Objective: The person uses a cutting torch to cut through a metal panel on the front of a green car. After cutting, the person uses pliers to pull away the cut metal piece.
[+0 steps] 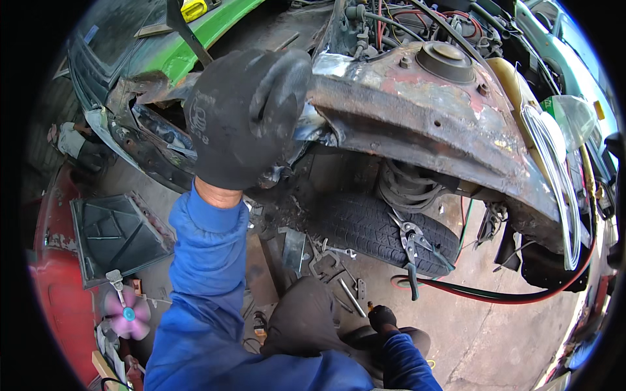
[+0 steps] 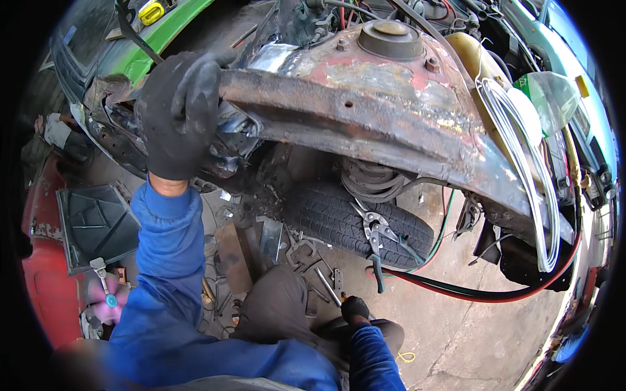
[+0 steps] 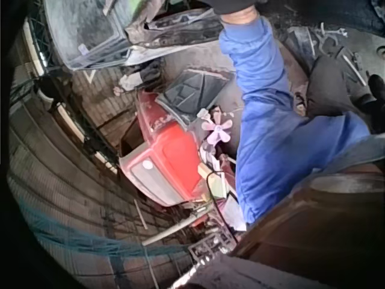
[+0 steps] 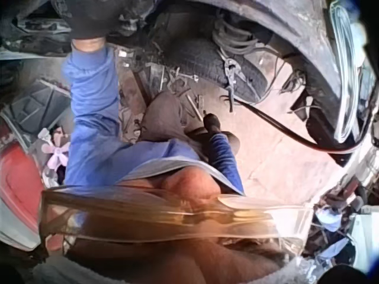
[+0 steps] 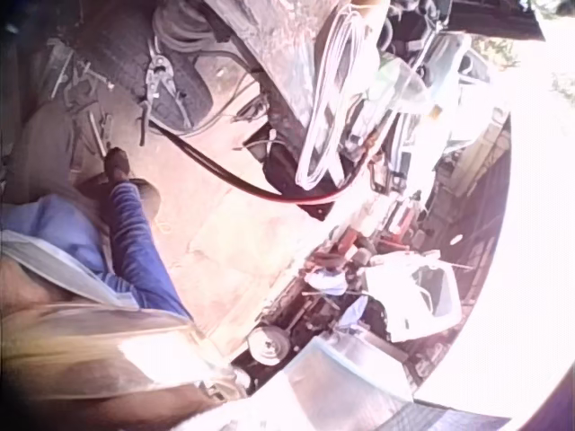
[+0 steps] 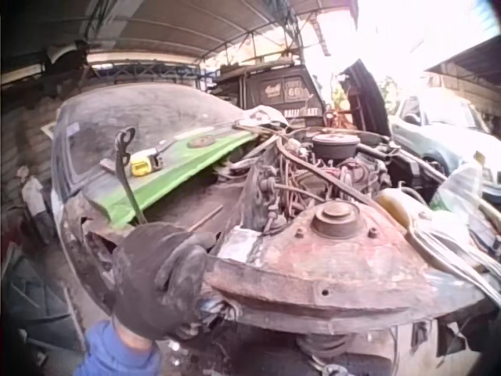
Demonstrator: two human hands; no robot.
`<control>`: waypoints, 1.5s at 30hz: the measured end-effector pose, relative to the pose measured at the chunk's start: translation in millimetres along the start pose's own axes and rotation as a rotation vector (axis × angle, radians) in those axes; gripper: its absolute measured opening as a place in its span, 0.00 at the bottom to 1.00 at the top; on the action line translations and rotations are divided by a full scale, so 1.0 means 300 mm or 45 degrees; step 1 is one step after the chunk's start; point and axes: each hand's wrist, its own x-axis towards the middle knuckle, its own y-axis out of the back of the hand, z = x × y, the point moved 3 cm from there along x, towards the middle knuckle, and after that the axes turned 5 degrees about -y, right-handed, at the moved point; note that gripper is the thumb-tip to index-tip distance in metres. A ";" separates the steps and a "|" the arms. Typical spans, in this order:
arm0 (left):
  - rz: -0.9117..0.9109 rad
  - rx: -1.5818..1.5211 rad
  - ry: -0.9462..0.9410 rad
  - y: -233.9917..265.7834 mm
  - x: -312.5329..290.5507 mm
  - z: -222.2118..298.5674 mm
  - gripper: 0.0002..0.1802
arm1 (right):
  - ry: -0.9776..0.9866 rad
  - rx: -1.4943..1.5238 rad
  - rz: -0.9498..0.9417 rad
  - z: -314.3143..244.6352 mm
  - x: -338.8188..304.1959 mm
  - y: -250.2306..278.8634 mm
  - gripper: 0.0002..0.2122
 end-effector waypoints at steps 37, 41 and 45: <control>0.441 1.150 -0.540 -0.086 -0.017 -0.038 0.17 | 0.380 -0.521 0.243 -0.234 0.571 -0.493 0.20; 0.458 0.942 -0.698 -0.072 -0.007 -0.028 0.16 | 0.197 -0.143 0.067 -0.276 0.511 -0.397 0.31; 0.376 1.078 -0.491 -0.084 -0.037 -0.005 0.15 | 0.147 -0.045 -0.088 -0.302 0.527 -0.348 0.32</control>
